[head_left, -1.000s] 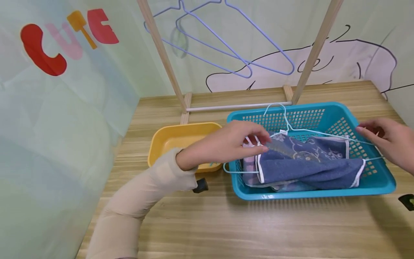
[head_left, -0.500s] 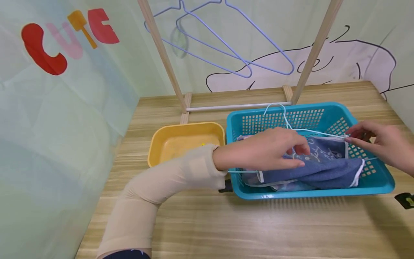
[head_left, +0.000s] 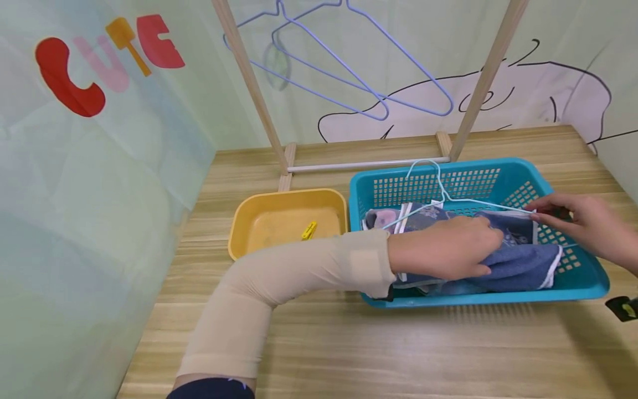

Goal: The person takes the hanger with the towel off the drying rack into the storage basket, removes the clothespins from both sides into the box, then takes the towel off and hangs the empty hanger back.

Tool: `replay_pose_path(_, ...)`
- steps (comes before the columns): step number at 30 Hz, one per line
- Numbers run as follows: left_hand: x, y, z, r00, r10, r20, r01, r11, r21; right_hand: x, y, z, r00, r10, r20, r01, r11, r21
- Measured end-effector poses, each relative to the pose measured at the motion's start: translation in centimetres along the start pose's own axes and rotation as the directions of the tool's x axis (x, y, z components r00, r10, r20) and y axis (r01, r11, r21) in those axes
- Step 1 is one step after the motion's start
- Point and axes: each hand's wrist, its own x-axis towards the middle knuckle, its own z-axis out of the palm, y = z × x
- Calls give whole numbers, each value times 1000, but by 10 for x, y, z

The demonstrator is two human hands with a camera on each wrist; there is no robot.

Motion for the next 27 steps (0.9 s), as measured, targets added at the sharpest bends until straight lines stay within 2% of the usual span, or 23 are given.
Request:
replay_pose_path(4, 11, 4, 9, 1000, -20, 2, 19, 997, 69, 0, 1, 1, 1000, 24, 6, -24, 999, 23)
replay_pose_path(13, 14, 2, 15, 998, 2, -56, -3, 1000, -24, -4, 0, 3, 996, 88, -6, -86, 986, 145)
replay_pose_path(22, 5, -2, 1, 995, -50, -84, 37, 988, -147, -6, -2, 3, 993, 108, -39, -100, 979, 176)
replay_pose_path(27, 0, -2, -12, 992, -91, -91, 76, 985, -158, -6, -2, 1, 992, 104, -72, -87, 976, 200)
